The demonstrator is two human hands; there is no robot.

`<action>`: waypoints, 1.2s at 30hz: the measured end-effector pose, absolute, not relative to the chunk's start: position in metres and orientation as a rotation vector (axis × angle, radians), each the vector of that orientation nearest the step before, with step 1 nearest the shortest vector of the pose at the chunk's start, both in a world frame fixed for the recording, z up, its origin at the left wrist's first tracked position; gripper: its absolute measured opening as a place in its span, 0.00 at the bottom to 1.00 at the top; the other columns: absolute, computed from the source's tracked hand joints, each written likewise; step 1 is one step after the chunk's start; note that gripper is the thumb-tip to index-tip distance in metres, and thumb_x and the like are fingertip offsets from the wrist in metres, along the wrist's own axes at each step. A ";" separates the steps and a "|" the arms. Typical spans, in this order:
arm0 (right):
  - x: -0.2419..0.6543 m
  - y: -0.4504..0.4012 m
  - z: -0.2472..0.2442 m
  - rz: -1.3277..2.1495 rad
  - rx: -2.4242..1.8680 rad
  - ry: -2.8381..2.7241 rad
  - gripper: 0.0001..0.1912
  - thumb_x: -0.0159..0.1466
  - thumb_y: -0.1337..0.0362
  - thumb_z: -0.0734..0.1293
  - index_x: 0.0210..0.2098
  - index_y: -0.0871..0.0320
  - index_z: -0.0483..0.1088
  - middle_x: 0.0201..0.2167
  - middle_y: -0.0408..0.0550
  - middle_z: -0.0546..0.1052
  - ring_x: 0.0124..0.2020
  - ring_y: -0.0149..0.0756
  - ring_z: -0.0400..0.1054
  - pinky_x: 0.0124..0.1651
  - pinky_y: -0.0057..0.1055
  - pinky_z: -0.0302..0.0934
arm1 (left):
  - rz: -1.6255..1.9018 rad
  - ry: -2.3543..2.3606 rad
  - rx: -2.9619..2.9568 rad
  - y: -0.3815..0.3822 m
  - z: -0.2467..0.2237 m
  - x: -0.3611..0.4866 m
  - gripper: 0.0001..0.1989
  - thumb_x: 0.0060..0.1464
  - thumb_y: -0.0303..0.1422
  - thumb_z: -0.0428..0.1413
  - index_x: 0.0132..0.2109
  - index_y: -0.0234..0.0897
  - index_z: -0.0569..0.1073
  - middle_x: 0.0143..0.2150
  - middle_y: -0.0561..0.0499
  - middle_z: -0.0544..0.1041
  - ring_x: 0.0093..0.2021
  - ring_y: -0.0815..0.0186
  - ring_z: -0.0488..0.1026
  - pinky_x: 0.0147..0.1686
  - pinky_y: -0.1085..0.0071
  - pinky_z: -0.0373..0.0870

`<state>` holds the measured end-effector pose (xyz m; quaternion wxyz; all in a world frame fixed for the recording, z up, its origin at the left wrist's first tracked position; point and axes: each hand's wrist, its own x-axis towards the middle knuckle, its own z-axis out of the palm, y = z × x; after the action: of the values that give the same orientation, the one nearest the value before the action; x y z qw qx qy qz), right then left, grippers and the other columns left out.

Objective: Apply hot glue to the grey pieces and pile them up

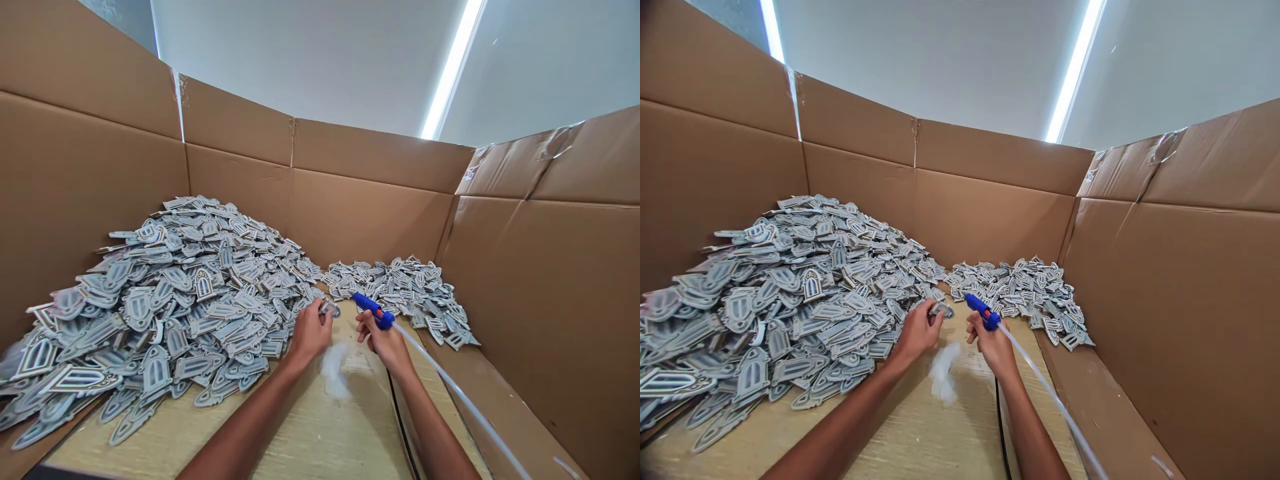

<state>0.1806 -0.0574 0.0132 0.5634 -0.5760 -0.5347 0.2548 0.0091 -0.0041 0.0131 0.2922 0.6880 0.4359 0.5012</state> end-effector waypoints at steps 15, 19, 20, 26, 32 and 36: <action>0.180 -0.059 0.011 0.911 -1.254 -1.400 0.36 0.53 0.27 0.63 0.23 0.57 0.68 0.21 0.48 0.77 0.16 0.31 0.68 0.16 0.24 0.47 | 1.322 0.851 1.619 0.005 0.007 0.014 0.15 0.52 0.44 0.54 0.27 0.38 0.66 0.20 0.56 0.64 0.22 0.69 0.61 0.25 0.73 0.57; 0.180 -0.058 0.010 0.905 -1.284 -1.414 0.37 0.53 0.26 0.61 0.22 0.57 0.67 0.19 0.47 0.76 0.16 0.30 0.67 0.16 0.24 0.47 | 1.353 0.824 1.566 0.004 0.005 0.015 0.15 0.51 0.45 0.55 0.27 0.38 0.66 0.19 0.57 0.65 0.19 0.71 0.61 0.21 0.75 0.57; 0.180 -0.058 0.009 0.902 -1.290 -1.425 0.37 0.53 0.26 0.61 0.22 0.57 0.67 0.18 0.47 0.75 0.16 0.30 0.66 0.16 0.24 0.47 | 1.355 0.819 1.552 0.004 0.005 0.015 0.16 0.51 0.46 0.56 0.27 0.38 0.66 0.19 0.57 0.65 0.19 0.71 0.62 0.20 0.75 0.57; 0.181 -0.058 0.008 0.897 -1.293 -1.433 0.38 0.54 0.26 0.60 0.22 0.57 0.68 0.17 0.46 0.74 0.13 0.27 0.61 0.16 0.24 0.47 | 1.345 0.781 1.443 0.001 0.007 0.018 0.19 0.47 0.49 0.59 0.27 0.38 0.66 0.20 0.56 0.67 0.16 0.70 0.64 0.15 0.74 0.62; 0.179 -0.057 0.006 0.881 -1.285 -1.395 0.37 0.55 0.26 0.61 0.21 0.57 0.65 0.14 0.44 0.71 0.12 0.26 0.58 0.15 0.24 0.47 | 1.368 0.727 1.366 0.002 0.007 0.019 0.21 0.44 0.50 0.62 0.26 0.37 0.67 0.21 0.56 0.68 0.17 0.70 0.67 0.15 0.74 0.67; 0.179 -0.055 0.003 0.886 -1.278 -1.345 0.37 0.53 0.26 0.62 0.20 0.56 0.62 0.13 0.41 0.66 0.12 0.26 0.58 0.14 0.23 0.47 | 1.363 0.689 1.325 0.002 0.007 0.020 0.21 0.43 0.49 0.63 0.26 0.38 0.65 0.22 0.57 0.67 0.18 0.69 0.68 0.16 0.73 0.69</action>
<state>0.1786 -0.0554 0.0032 0.5165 -0.5322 -0.5601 0.3692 0.0196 0.0018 0.0066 0.5309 0.5554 0.2885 0.5713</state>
